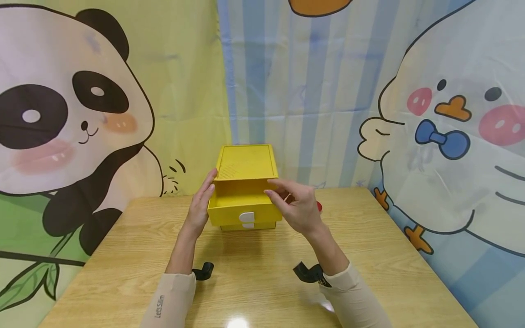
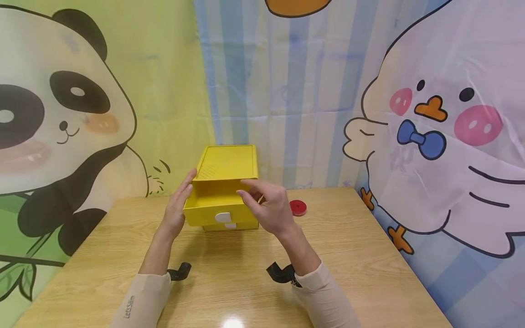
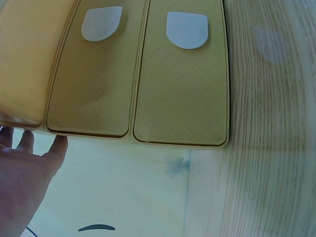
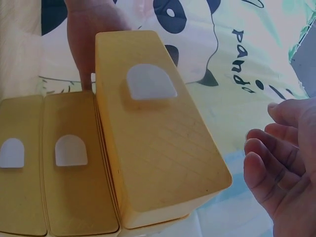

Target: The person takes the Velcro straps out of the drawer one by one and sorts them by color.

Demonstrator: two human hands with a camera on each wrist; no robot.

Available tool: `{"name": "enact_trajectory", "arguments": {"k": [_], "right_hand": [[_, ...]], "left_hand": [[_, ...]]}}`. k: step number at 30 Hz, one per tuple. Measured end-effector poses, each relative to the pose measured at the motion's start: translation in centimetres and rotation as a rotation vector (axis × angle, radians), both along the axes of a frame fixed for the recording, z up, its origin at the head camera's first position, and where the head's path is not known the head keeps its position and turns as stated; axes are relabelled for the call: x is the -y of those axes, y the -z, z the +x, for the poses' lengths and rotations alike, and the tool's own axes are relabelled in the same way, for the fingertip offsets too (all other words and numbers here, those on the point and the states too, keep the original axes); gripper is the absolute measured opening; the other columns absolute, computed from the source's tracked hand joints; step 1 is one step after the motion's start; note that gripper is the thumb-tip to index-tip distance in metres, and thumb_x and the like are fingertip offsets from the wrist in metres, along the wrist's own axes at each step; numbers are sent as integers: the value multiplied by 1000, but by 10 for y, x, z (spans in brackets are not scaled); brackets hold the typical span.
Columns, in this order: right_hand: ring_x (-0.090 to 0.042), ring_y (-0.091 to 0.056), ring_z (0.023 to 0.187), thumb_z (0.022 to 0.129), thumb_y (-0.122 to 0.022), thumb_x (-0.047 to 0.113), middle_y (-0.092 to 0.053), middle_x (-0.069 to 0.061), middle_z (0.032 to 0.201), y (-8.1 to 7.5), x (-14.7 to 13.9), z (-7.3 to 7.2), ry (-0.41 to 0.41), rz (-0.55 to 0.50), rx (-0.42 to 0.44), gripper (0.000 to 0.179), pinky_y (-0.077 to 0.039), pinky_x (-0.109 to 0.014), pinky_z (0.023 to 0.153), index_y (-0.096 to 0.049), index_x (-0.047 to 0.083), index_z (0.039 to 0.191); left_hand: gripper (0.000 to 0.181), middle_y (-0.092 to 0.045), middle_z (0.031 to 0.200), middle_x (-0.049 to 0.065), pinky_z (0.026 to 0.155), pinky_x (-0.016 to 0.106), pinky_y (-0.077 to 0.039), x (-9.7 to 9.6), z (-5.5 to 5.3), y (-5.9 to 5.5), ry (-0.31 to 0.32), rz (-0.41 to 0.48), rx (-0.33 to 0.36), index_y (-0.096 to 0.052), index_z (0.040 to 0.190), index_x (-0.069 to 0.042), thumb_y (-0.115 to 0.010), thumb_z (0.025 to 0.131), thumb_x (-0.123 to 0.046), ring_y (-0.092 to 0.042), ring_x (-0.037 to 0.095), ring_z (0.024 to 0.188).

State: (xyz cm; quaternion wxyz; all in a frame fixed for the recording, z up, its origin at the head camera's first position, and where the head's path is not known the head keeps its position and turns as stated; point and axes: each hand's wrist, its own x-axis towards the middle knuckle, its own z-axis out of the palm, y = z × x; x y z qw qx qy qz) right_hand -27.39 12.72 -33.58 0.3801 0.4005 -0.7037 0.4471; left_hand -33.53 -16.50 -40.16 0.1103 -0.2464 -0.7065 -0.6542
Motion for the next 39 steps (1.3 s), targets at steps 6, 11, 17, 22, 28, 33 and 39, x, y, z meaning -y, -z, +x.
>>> {"name": "enact_trajectory", "arguments": {"k": [6, 11, 17, 22, 28, 33, 39], "right_hand": [[-8, -65, 58, 88, -80, -2, -75, -3, 76, 2, 4, 5, -74, 74, 96, 25, -56, -21, 54, -78, 2, 112], [-5, -66, 61, 87, -82, 1, -77, -2, 79, 5, 7, 7, -116, 161, 157, 15, -58, -20, 59, -81, 4, 102], [-2, -68, 64, 88, -84, 10, -78, 0, 80, 9, 12, 8, -75, 253, 188, 7, -58, -17, 61, -82, 9, 95], [-2, -70, 65, 90, -83, 11, -78, 1, 81, 12, 15, 10, -62, 304, 256, 6, -58, -17, 62, -80, 9, 95], [-3, -71, 67, 90, -82, 9, -79, -1, 84, 12, 18, 13, -62, 317, 295, 8, -58, -17, 62, -81, 8, 98], [-2, -69, 67, 90, -82, 10, -80, -2, 86, 11, 20, 13, -56, 333, 313, 8, -57, -17, 62, -82, 8, 98], [0, -64, 63, 90, -83, 11, -79, -1, 84, 12, 23, 13, -41, 340, 326, 7, -56, -17, 58, -82, 9, 96]], "left_hand": [[54, -16, 175, -8, 132, 48, -2, 1, 1, 2, -1, 4, 10, -26, 166, -23, -35, 115, -38, -6, 11, 162], [55, -16, 175, -10, 132, 48, -2, 1, 1, 3, -1, 3, 10, -26, 166, -25, -35, 114, -41, -5, 11, 162], [54, -16, 175, -9, 132, 49, -2, 1, 1, 3, -7, -2, 0, -27, 166, -24, -35, 115, -39, -6, 11, 162], [54, -17, 175, -7, 132, 49, -3, 0, 0, 3, -4, 5, -1, -27, 166, -23, -36, 115, -38, -7, 11, 162], [54, -16, 175, -5, 132, 50, -2, -1, 0, 2, -7, 5, -3, -28, 166, -22, -36, 115, -38, -7, 12, 162], [53, -17, 175, -8, 131, 51, -2, -1, 0, 1, -14, 2, -8, -29, 166, -23, -35, 115, -37, -7, 13, 162], [52, -16, 175, -9, 131, 52, -1, -1, 0, 1, -19, -7, -9, -31, 165, -22, -34, 115, -37, -6, 12, 162]]}}
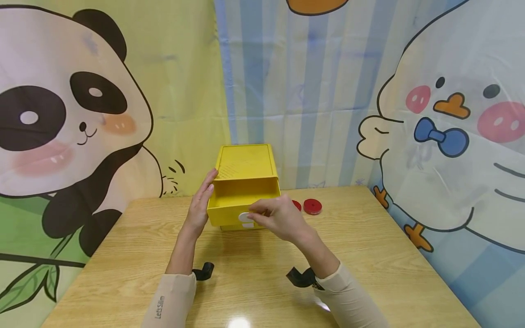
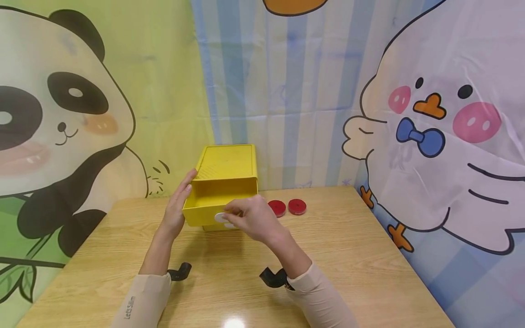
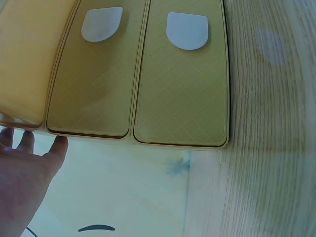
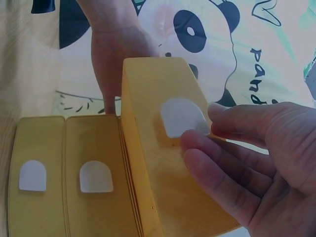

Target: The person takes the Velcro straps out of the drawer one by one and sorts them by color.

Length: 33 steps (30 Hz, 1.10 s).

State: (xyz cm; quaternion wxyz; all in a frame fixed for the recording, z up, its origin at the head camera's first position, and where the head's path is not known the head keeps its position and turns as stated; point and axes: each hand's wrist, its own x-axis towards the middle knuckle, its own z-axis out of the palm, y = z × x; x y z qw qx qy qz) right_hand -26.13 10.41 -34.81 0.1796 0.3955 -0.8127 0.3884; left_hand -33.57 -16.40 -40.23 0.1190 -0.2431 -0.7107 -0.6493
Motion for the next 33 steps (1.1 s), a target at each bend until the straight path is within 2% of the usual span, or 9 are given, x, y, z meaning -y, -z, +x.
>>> {"name": "enact_trajectory", "arguments": {"k": [7, 14, 18, 24, 33], "right_hand": [[0, -60, 58, 90, -82, 10, -79, -3, 82, 1, 3, 1, 24, 26, 16, 5, -53, -17, 54, -82, 8, 94], [-3, -64, 63, 89, -81, 3, -80, -4, 88, 2, 3, 1, 60, 32, 22, 10, -54, -16, 55, -83, 8, 97], [-10, -70, 65, 89, -81, 4, -80, -5, 88, 3, 3, 0, 63, 31, 29, 10, -54, -15, 57, -83, 8, 98], [-20, -77, 69, 91, -79, 2, -81, -9, 92, 4, 4, -2, 26, 3, 43, 10, -56, -14, 62, -82, 4, 99], [-16, -73, 63, 93, -77, 5, -81, -8, 91, 14, 8, -16, 38, -65, -32, 8, -56, -15, 60, -82, 3, 100]], "left_hand": [[52, -18, 174, -11, 132, 51, -2, 0, 0, 0, 3, 1, 2, -32, 165, -23, -34, 115, -37, -7, 11, 162], [52, -20, 174, -9, 132, 48, -3, 1, -1, 0, 1, 16, -2, -32, 165, -22, -35, 115, -37, -9, 11, 162], [52, -19, 174, -7, 132, 49, -2, 1, 0, 0, 6, 20, -10, -31, 165, -19, -34, 115, -35, -8, 12, 162], [54, -18, 174, -9, 132, 47, -2, 1, 0, 0, 6, 13, -4, -30, 165, -20, -31, 115, -39, -7, 11, 162], [54, -17, 175, -7, 132, 48, -1, 0, 0, 0, 13, 12, -2, -28, 166, -21, -30, 115, -41, -7, 11, 162]]}}
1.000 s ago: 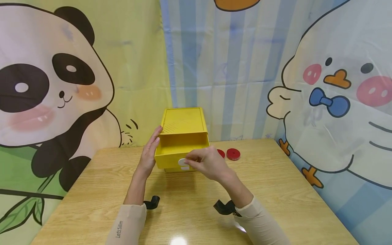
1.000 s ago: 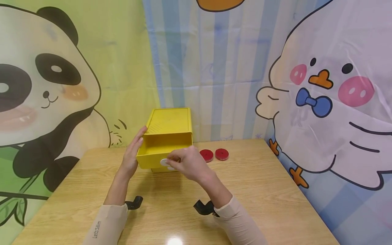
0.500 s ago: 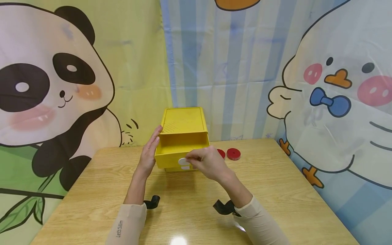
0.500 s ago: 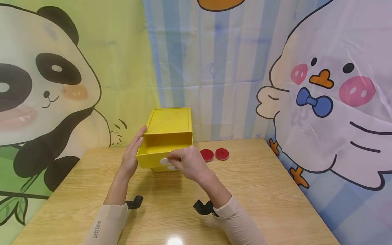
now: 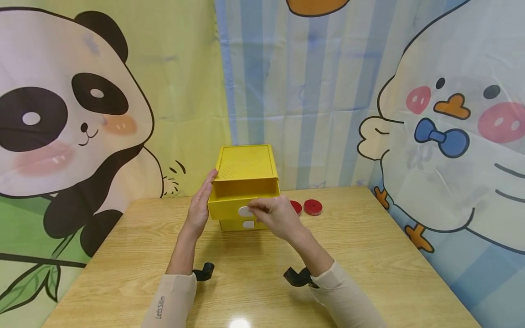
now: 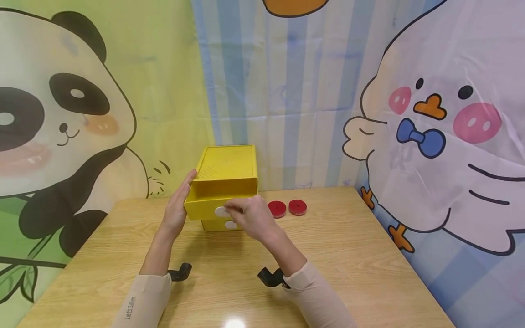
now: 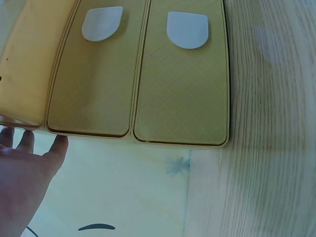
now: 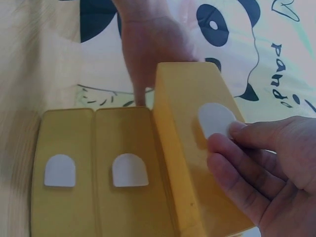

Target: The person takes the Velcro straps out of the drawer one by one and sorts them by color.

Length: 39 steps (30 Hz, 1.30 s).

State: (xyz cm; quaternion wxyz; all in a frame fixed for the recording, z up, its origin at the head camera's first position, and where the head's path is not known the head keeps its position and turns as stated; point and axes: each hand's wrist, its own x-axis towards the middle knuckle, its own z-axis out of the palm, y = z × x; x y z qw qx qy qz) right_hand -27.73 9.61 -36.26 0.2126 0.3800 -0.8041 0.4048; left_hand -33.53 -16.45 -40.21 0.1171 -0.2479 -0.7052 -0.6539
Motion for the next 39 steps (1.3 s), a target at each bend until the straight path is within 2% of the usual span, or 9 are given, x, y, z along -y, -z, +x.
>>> {"name": "enact_trajectory", "arguments": {"k": [3, 14, 22, 27, 34, 39], "right_hand": [[-17, -74, 63, 93, -77, 4, -81, -9, 91, 4, 2, -4, -1, -41, -19, 8, -57, -16, 61, -81, 2, 100], [-20, -74, 64, 93, -77, 2, -81, -12, 90, 13, 5, -14, -29, -180, 52, 9, -60, -22, 62, -81, -1, 100], [-33, -78, 71, 92, -77, 1, -80, -16, 96, 20, 8, -20, -57, -247, 46, 11, -61, -22, 65, -80, -3, 102], [-31, -78, 71, 93, -76, 2, -81, -15, 97, 22, 8, -24, -50, -254, 15, 11, -61, -22, 65, -81, -2, 103], [-18, -77, 69, 93, -77, 5, -81, -12, 97, 25, 7, -29, -25, -258, -19, 12, -61, -22, 64, -82, 1, 103], [-20, -77, 68, 93, -77, 5, -81, -12, 96, 28, 7, -31, -16, -265, -29, 12, -61, -21, 64, -82, 1, 104]], "left_hand": [[54, -18, 174, -8, 132, 48, -1, 0, -1, 0, -4, -3, 3, -28, 166, -23, -30, 115, -42, -7, 11, 162], [55, -16, 175, -7, 132, 49, 0, 0, -1, 0, 5, -6, -1, -27, 166, -21, -27, 115, -42, -5, 12, 162], [56, -14, 175, -9, 131, 54, 1, 1, -2, 1, 6, -8, 18, -25, 167, -23, -26, 115, -45, -3, 14, 163], [58, -14, 175, -9, 130, 58, 1, 0, 0, -1, 11, -5, 26, -24, 167, -23, -25, 115, -47, -3, 14, 162], [58, -14, 175, -8, 130, 59, -2, 0, 0, -1, 18, 9, 20, -24, 167, -21, -24, 115, -46, -4, 16, 162], [58, -15, 175, -10, 130, 58, -4, 0, -1, 2, 19, 19, 23, -26, 166, -22, -23, 114, -47, -6, 15, 162]]}}
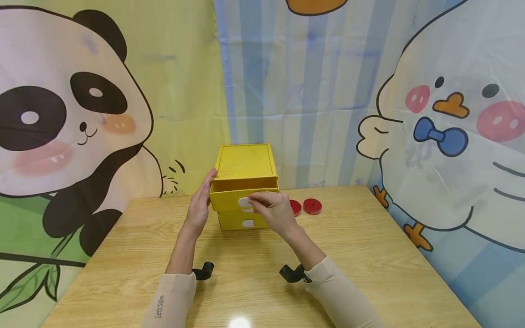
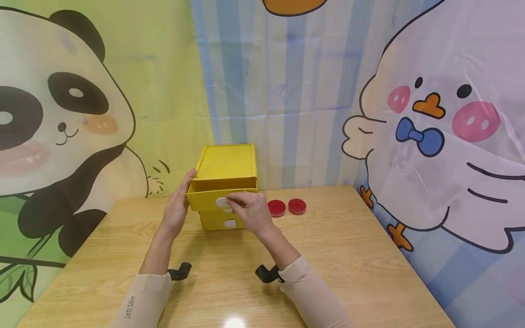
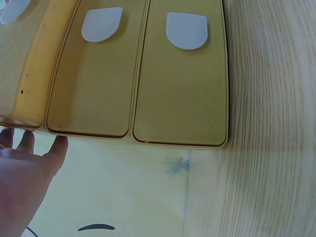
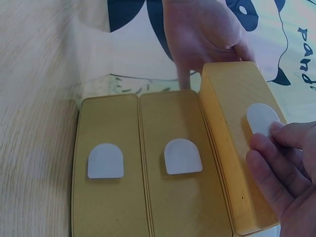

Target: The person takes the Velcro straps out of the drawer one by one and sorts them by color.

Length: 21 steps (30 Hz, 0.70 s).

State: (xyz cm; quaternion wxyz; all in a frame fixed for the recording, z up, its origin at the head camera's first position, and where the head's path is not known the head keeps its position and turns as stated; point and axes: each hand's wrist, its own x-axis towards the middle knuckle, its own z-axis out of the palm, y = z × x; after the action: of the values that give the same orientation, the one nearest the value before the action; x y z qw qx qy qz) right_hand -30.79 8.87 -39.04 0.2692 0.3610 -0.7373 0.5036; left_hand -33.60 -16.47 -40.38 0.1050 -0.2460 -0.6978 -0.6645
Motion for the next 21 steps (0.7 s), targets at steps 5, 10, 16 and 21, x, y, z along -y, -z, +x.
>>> {"name": "enact_trajectory", "arguments": {"k": [5, 10, 16, 21], "right_hand": [[-25, -77, 67, 93, -77, 3, -81, -13, 95, 1, 0, -2, 0, -2, -19, 11, -60, -20, 64, -81, 0, 102], [-22, -76, 66, 92, -77, 2, -81, -13, 93, 0, 0, -3, 2, 0, -30, 11, -60, -20, 64, -81, -1, 102], [-23, -75, 65, 93, -76, 3, -81, -11, 93, 1, 0, -4, 8, -3, -12, 11, -60, -21, 63, -81, 2, 103], [-25, -73, 62, 94, -77, 6, -81, -10, 91, 0, 2, -8, 41, 7, -19, 10, -58, -20, 61, -81, 2, 102]], "left_hand": [[57, -15, 174, -11, 127, 67, -4, 0, 1, 0, 1, -3, 0, -27, 166, -24, -24, 114, -48, -6, 16, 162], [57, -15, 175, -10, 126, 69, -6, -1, 1, 1, -3, -6, -3, -27, 166, -24, -24, 114, -48, -6, 17, 162], [57, -12, 176, -3, 125, 70, -6, 0, -1, 1, -5, -6, -9, -26, 166, -23, -24, 115, -47, -5, 19, 163], [57, -15, 175, -9, 126, 68, -8, 0, 1, 0, -6, -1, -10, -28, 166, -24, -24, 114, -47, -7, 17, 162]]}}
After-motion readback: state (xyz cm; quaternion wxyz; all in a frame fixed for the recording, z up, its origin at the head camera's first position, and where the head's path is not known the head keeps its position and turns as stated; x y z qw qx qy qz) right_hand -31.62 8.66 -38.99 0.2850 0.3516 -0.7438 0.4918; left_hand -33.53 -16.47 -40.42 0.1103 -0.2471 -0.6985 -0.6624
